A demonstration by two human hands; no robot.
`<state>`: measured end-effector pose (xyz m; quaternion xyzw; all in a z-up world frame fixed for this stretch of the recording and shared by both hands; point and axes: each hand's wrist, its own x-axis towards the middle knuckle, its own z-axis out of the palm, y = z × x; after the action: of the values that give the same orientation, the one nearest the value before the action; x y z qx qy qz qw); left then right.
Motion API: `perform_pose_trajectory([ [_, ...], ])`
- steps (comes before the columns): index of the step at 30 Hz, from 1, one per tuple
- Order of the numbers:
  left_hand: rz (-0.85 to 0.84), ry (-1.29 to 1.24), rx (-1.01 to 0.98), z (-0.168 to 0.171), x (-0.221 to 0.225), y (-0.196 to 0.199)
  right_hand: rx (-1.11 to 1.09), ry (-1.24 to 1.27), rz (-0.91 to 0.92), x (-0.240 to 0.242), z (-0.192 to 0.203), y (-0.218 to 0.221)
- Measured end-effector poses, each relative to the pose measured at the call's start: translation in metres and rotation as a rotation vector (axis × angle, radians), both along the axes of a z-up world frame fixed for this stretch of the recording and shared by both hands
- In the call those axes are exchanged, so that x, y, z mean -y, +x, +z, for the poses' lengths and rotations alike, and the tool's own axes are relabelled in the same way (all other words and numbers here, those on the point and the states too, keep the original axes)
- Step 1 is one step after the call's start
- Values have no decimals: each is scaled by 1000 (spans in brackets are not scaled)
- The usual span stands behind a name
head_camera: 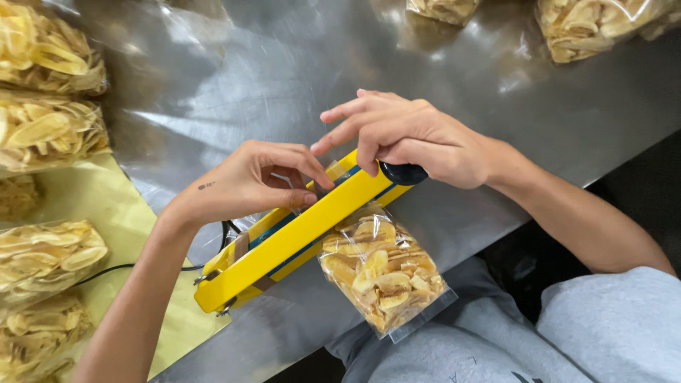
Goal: The person repeatedly fills small clear plastic bags with dried banana chips, folds the top, and uses a yellow handheld heat sealer to seal each bag. The sealed bags are then placed on the stainless steel table.
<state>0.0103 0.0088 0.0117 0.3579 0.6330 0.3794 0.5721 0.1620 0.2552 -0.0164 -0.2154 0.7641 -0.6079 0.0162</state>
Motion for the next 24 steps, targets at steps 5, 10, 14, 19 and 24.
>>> perform_pose_trajectory([
  [5,31,-122,-96,14,-5,2,-19,-35,4,0,3,-2],
  [10,-93,-142,-398,23,-12,10,-12,-101,-3,1,5,-2],
  [14,-192,-373,-312,23,-32,10,7,-9,-5,-8,10,-4],
  [19,-191,-544,-242,26,-50,9,19,79,78,-20,10,-9],
  [24,-172,-509,-140,34,-61,11,64,-24,219,-27,3,-14],
])
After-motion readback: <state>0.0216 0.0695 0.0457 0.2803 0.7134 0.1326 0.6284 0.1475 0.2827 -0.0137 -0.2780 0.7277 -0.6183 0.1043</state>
